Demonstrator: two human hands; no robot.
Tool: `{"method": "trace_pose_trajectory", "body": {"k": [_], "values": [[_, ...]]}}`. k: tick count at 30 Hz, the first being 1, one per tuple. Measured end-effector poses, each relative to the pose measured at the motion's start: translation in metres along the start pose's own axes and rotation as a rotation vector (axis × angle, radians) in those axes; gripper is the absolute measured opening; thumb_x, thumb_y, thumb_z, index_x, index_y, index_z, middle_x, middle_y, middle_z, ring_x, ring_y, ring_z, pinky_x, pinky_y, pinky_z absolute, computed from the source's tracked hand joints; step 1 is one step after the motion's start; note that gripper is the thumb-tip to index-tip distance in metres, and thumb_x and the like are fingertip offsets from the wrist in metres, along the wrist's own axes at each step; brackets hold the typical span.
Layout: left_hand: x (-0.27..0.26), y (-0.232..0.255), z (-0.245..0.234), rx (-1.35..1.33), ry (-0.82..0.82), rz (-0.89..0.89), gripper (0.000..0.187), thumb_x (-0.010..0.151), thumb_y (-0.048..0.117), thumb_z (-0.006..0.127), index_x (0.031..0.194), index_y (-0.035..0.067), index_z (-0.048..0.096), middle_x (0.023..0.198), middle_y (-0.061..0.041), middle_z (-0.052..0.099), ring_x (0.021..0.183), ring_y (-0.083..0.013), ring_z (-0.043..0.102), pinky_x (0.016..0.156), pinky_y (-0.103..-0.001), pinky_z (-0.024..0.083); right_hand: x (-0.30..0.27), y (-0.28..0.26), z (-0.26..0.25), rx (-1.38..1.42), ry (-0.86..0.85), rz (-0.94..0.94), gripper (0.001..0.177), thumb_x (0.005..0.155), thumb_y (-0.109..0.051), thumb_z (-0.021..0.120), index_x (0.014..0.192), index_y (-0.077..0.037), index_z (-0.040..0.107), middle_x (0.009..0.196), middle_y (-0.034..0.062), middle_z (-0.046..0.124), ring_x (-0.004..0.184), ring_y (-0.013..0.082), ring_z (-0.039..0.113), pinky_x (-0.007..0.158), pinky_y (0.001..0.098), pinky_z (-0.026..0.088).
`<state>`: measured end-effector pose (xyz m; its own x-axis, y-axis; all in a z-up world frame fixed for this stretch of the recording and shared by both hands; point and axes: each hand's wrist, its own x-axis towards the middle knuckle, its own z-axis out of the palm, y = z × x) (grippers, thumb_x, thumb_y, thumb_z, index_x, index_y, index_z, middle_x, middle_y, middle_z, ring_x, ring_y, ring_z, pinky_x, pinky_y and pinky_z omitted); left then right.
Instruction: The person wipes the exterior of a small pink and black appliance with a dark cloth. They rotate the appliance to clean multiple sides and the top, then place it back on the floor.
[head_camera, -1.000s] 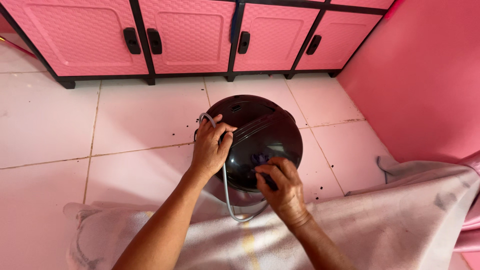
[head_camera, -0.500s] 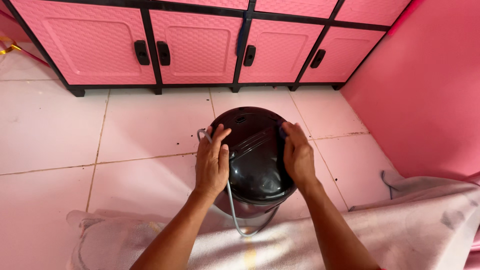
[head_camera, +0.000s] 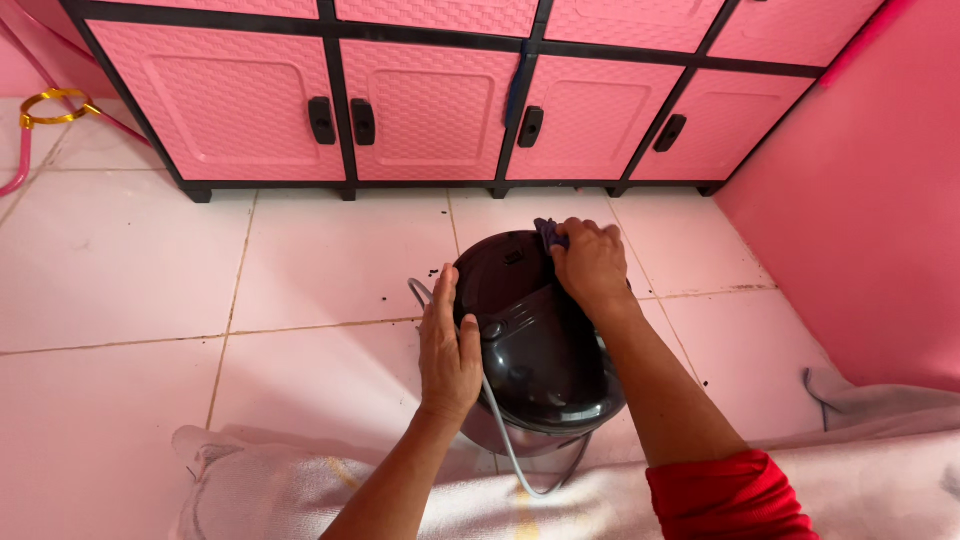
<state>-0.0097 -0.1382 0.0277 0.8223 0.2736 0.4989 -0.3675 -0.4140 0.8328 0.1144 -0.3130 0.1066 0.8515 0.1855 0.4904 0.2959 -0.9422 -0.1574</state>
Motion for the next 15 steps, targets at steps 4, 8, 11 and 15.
{"method": "trace_pose_trajectory", "body": {"k": [4, 8, 11, 15], "values": [[0.001, -0.002, 0.001, -0.023, 0.029, -0.045, 0.07, 0.096, 0.012, 0.047, 0.161, 0.004, 0.022, 0.165, -0.019, 0.035, 0.15, -0.0372, 0.035, 0.123, -0.046, 0.027, -0.025, -0.032, 0.031, 0.109, -0.152, 0.052, 0.016, 0.083, -0.021, 0.076, 0.094, -0.009, 0.073, 0.098, 0.0144, 0.073, 0.096, 0.0352, 0.07, 0.087, 0.0453, 0.056], [0.0, -0.004, 0.001, -0.033, 0.002, -0.1, 0.068, 0.097, 0.015, 0.046, 0.161, 0.006, 0.024, 0.165, -0.019, 0.033, 0.152, -0.0374, 0.033, 0.123, -0.045, 0.029, -0.051, -0.049, 0.027, 0.359, -0.073, -0.23, 0.015, 0.077, -0.006, 0.075, 0.09, -0.004, 0.069, 0.093, 0.015, 0.073, 0.092, 0.038, 0.069, 0.081, 0.0479, 0.055], [-0.002, -0.005, 0.002, -0.01, -0.008, -0.085, 0.064, 0.101, 0.017, 0.044, 0.161, 0.007, 0.026, 0.165, -0.019, 0.035, 0.153, -0.0368, 0.031, 0.124, -0.045, 0.027, -0.023, -0.023, 0.011, 0.41, -0.057, -0.236, 0.018, 0.073, -0.002, 0.077, 0.089, -0.007, 0.071, 0.095, 0.0155, 0.073, 0.092, 0.0381, 0.069, 0.08, 0.0479, 0.056], [-0.004, -0.006, 0.004, -0.049, 0.02, -0.066, 0.064, 0.1, 0.015, 0.044, 0.16, 0.007, 0.027, 0.164, -0.019, 0.036, 0.154, -0.0372, 0.031, 0.124, -0.045, 0.027, 0.01, -0.013, 0.019, 0.245, 0.052, 0.006, 0.015, 0.078, -0.002, 0.074, 0.091, -0.008, 0.069, 0.096, 0.0155, 0.071, 0.091, 0.0381, 0.068, 0.081, 0.0484, 0.056]]}}
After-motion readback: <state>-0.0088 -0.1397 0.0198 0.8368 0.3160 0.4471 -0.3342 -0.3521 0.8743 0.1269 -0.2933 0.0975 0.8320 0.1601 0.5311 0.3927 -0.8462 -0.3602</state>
